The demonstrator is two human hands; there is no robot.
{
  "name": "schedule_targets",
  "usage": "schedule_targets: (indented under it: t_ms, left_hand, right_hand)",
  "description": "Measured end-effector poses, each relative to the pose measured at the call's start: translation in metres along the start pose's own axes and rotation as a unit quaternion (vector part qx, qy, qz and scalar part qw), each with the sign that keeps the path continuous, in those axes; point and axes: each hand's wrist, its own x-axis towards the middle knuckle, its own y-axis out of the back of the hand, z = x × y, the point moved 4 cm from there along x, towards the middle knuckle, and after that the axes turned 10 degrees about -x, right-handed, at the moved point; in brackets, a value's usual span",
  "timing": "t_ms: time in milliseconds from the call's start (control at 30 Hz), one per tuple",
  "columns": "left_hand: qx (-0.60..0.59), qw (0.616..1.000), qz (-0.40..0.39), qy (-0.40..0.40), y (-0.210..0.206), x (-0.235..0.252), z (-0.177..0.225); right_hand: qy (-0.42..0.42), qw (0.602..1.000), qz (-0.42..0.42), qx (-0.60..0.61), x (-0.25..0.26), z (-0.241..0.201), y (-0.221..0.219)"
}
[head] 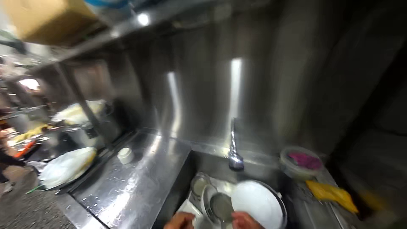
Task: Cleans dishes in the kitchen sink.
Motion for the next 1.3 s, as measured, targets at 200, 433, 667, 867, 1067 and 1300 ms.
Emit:
schedule_targets:
  t_ms: [200, 433, 667, 867, 1067, 1300]
  left_hand:
    - [0.06, 0.998, -0.019, 0.0, 0.027, 0.04, -0.015]
    - [0.019, 0.997, -0.065, 0.044, 0.049, 0.072, -0.065]
    - [0.019, 0.995, -0.082, 0.049, 0.05, 0.087, -0.08]
    - [0.028, 0.977, -0.151, 0.15, -0.003, 0.083, -0.079]
    - [0.051, 0.899, -0.314, 0.301, -0.143, 0.155, -0.113]
    - [0.076, 0.9, -0.251, 0.349, -0.222, 0.183, -0.17]
  right_hand:
    - [-0.137, 0.985, -0.008, -0.105, 0.0, 0.039, 0.028]
    - [-0.235, 0.951, 0.002, -0.203, -0.004, 0.063, 0.018]
    - [-0.271, 0.919, 0.015, -0.287, 0.083, 0.111, 0.0]
    - [-0.402, 0.84, 0.067, -0.358, 0.139, 0.188, 0.014]
    - [-0.075, 0.833, 0.409, -0.364, 0.134, 0.067, 0.083]
    - [-0.245, 0.841, 0.233, -0.423, 0.178, 0.082, 0.232]
